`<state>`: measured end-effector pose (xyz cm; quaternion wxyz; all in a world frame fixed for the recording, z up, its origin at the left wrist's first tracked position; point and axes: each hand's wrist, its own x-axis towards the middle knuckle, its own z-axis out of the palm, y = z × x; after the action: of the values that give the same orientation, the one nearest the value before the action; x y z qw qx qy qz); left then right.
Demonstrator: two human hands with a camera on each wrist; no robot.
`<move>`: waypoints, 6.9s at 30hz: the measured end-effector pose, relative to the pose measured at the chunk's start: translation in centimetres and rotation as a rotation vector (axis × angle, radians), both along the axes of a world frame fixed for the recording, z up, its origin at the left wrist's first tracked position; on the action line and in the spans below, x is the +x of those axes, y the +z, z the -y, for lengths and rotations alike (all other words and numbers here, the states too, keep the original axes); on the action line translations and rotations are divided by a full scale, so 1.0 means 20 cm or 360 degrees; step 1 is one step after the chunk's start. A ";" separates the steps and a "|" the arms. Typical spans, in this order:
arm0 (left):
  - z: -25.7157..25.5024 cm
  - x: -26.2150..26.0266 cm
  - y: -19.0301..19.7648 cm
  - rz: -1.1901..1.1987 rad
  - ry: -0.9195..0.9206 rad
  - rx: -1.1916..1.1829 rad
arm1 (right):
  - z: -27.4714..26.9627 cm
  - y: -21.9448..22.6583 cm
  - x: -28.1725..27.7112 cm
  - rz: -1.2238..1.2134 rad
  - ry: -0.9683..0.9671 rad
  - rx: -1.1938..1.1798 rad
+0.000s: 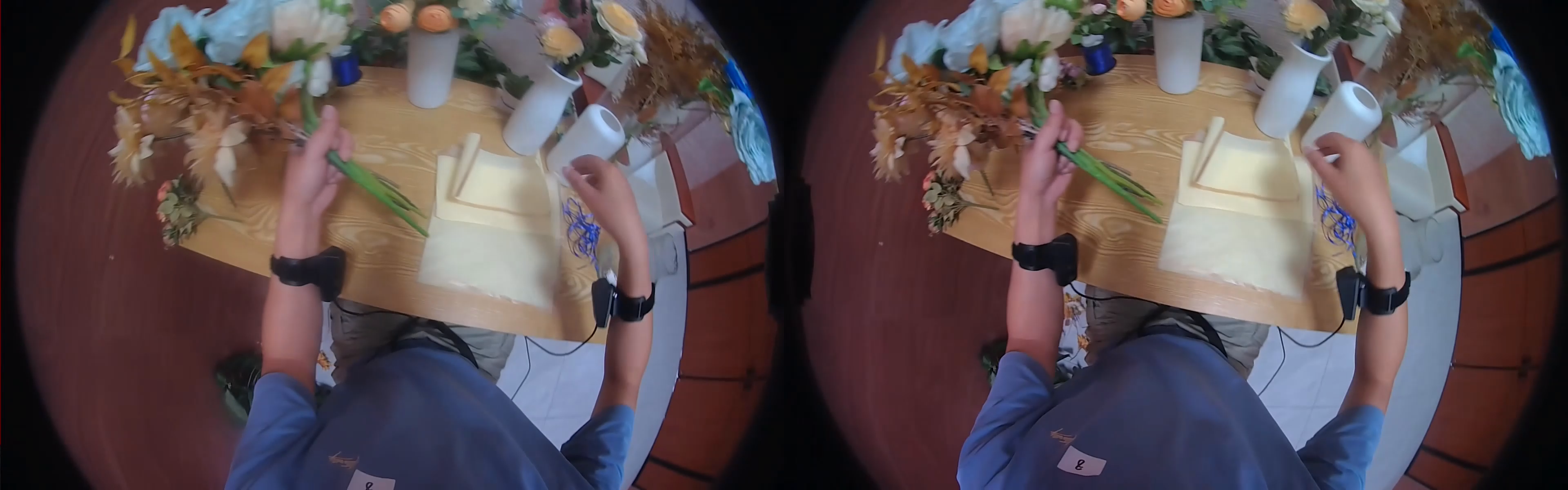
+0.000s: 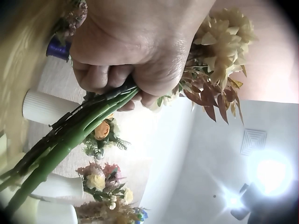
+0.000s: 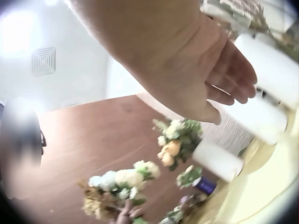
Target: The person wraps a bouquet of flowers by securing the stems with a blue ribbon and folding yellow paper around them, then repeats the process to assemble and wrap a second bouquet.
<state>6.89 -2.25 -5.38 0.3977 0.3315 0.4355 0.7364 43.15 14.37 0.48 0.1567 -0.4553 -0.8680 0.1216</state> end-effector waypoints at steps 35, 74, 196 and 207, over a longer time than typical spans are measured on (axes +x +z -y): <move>0.02 -0.01 0.09 -0.0121 0.0042 0.0141 | 0.40 -0.17 -1.16 -0.0933 0.1040 -0.0419; 0.60 -0.46 0.08 -0.0034 0.0620 0.0066 | 0.17 0.21 -1.25 -0.1106 0.0754 0.0441; 0.19 -0.28 0.17 -0.0127 0.0609 0.0140 | 0.33 0.11 -1.14 -0.1755 0.0846 -0.0730; 0.27 -0.36 -0.03 -0.0153 0.0692 -0.0024 | 0.29 0.19 -1.05 -0.1718 0.0734 -0.0679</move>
<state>-0.39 -7.58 -6.04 0.2109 0.2616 0.5208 0.7848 22.13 8.49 4.36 0.4486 -0.1519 -0.6989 0.5359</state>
